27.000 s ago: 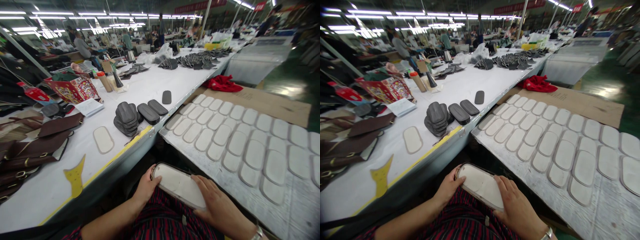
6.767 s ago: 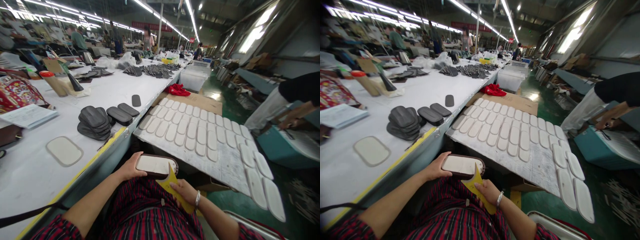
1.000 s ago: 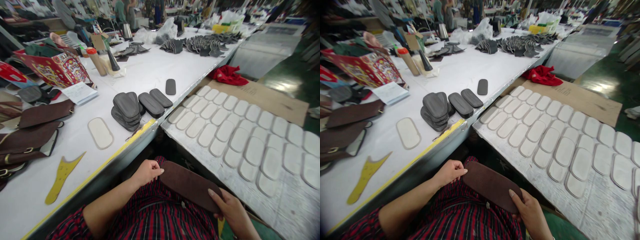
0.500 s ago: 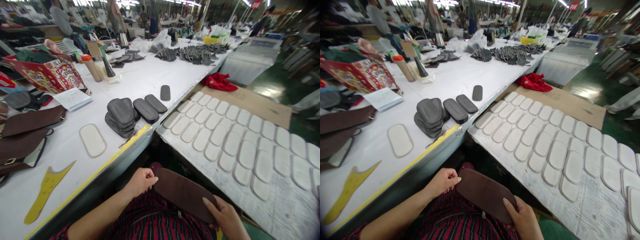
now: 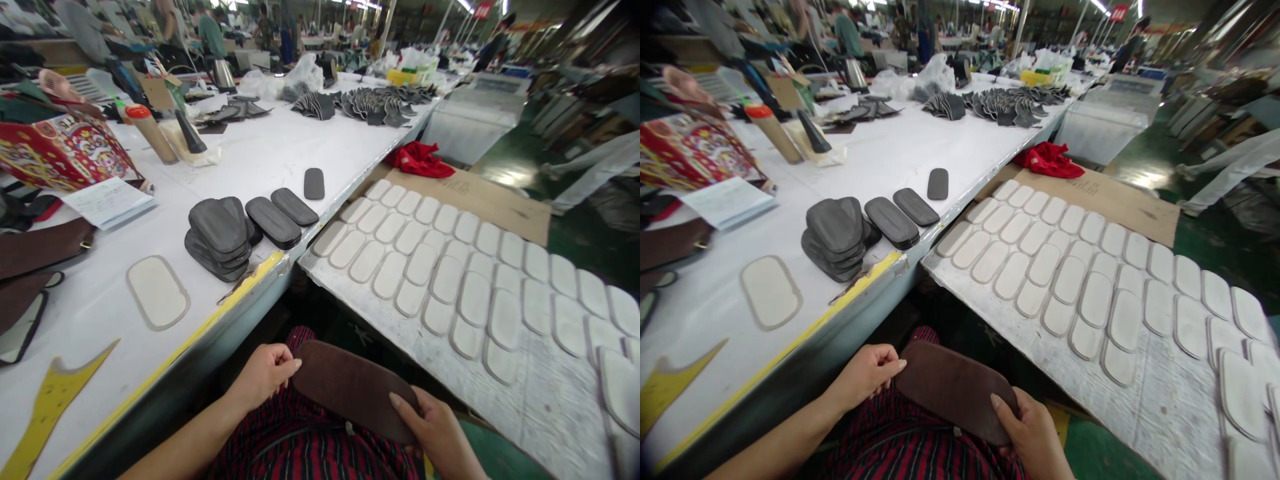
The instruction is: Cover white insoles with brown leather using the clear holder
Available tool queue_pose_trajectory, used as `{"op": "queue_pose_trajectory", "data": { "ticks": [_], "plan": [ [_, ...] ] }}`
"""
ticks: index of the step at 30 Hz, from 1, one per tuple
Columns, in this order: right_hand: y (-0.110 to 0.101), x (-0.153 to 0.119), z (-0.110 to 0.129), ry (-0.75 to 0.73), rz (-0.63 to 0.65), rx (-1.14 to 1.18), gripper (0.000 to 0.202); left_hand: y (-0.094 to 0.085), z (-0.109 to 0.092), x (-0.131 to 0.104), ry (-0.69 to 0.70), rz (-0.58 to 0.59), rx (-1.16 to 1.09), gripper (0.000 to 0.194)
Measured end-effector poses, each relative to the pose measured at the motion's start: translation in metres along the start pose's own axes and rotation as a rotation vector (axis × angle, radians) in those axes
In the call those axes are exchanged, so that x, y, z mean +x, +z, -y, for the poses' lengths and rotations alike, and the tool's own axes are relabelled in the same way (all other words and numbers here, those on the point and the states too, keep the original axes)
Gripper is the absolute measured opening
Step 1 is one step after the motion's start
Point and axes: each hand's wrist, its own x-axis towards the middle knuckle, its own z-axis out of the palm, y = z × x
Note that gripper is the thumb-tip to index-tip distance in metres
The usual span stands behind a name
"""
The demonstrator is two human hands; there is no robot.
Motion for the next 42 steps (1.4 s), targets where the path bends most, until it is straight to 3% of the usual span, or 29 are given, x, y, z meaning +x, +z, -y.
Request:
{"op": "queue_pose_trajectory", "data": {
  "ticks": [5, 13, 18, 22, 28, 31, 34, 38, 40, 42],
  "plan": [
    [-0.004, -0.001, 0.004, -0.005, 0.02, -0.02, 0.035, 0.0, -0.001, 0.0, 0.01, 0.005, 0.042, 0.035],
    [-0.003, 0.003, 0.003, -0.123, -0.074, -0.131, 0.026, 0.0, -0.001, 0.004, -0.005, 0.014, 0.122, 0.036],
    [-0.003, 0.003, 0.003, -0.154, -0.13, -0.168, 0.025, -0.001, -0.009, -0.001, 0.198, -0.074, 0.403, 0.033],
    [-0.003, 0.002, 0.003, -0.137, -0.109, -0.087, 0.025, -0.001, -0.017, -0.005, 0.27, -0.148, 0.697, 0.022],
    [0.002, -0.002, -0.003, -0.083, -0.077, 0.084, 0.027, -0.001, -0.017, -0.006, 0.334, -0.106, 0.844, 0.016],
    [0.003, -0.002, -0.005, -0.088, -0.104, 0.04, 0.027, 0.003, -0.016, -0.008, 0.504, -0.169, 0.889, 0.013],
    [0.003, 0.0, -0.002, -0.101, -0.118, -0.056, 0.027, 0.02, -0.019, -0.013, 0.811, -0.196, 0.888, 0.02],
    [0.001, 0.0, 0.006, -0.206, -0.186, -0.266, 0.021, 0.059, -0.026, -0.017, 1.178, 0.051, 0.911, 0.033],
    [-0.002, -0.003, 0.008, -0.225, -0.183, -0.324, 0.02, 0.075, -0.026, -0.016, 1.222, 0.139, 0.966, 0.033],
    [-0.007, -0.008, 0.007, -0.172, -0.099, -0.267, 0.025, 0.084, -0.025, -0.014, 1.216, 0.145, 1.013, 0.034]
  ]
}}
